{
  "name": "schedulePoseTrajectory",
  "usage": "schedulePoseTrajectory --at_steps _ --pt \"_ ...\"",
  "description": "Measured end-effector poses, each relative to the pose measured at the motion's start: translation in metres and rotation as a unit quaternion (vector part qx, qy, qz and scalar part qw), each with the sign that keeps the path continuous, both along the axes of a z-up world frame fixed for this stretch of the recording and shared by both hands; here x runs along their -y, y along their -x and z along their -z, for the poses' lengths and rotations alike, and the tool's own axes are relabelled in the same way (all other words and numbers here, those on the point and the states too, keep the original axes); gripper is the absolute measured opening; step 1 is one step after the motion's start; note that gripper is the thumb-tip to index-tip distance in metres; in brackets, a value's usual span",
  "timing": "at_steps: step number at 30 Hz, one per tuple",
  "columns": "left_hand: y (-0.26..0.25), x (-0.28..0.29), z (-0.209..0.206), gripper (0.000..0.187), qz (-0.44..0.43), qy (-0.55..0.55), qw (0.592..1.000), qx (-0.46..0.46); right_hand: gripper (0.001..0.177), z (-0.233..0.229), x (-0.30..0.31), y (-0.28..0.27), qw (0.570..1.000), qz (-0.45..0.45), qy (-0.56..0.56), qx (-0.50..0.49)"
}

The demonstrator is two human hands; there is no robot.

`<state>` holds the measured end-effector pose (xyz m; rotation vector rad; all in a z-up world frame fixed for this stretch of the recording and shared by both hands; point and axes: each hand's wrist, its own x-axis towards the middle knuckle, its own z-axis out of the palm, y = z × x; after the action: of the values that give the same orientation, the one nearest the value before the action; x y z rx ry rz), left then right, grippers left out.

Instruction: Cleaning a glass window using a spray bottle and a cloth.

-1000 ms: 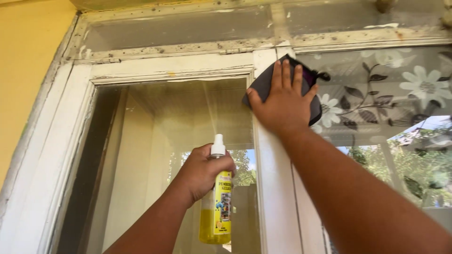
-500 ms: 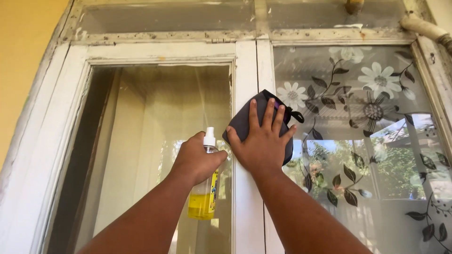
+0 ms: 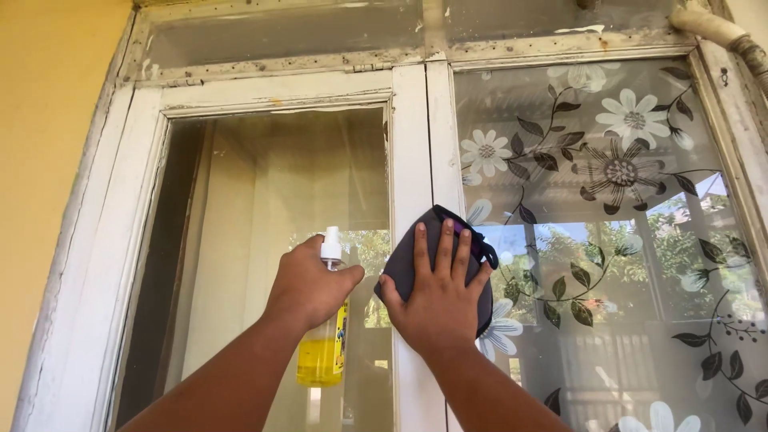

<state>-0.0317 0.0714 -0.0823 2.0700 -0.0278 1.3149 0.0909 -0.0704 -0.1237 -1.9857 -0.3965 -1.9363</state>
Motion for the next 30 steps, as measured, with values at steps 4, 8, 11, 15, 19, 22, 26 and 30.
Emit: schedulePoseTrajectory --at_steps 4,8,11,15,19,22,26,30 --pt "-0.013 -0.025 -0.015 0.044 0.009 -0.010 1.000 0.008 0.092 -0.019 -0.001 -0.004 1.000 0.016 0.002 -0.005" --pt "-0.044 -0.052 -0.031 0.033 0.081 -0.022 0.996 0.019 0.092 -0.062 -0.003 -0.008 0.999 0.035 -0.011 -0.003" --pt "-0.063 -0.069 -0.035 0.022 0.237 0.013 0.971 0.017 0.091 -0.095 -0.004 -0.011 0.999 0.041 -0.023 -0.013" --pt "-0.075 -0.084 -0.038 0.015 0.429 0.126 0.894 -0.005 0.093 -0.136 -0.003 -0.014 0.999 0.031 -0.029 -0.010" --pt "-0.086 -0.093 -0.028 0.016 0.465 0.028 0.885 0.013 0.093 -0.170 0.000 -0.009 0.999 0.017 -0.030 -0.035" --pt "-0.082 -0.095 -0.024 0.015 0.455 0.019 0.889 0.046 0.094 -0.189 -0.005 -0.008 0.999 0.009 -0.021 -0.030" --pt "-0.081 -0.098 -0.032 0.013 0.465 0.034 0.884 0.019 0.092 -0.195 -0.001 -0.012 0.999 0.009 -0.038 -0.024" --pt "-0.081 -0.098 -0.031 0.012 0.469 0.044 0.882 0.023 0.093 -0.180 0.002 -0.014 0.999 0.022 -0.031 -0.009"
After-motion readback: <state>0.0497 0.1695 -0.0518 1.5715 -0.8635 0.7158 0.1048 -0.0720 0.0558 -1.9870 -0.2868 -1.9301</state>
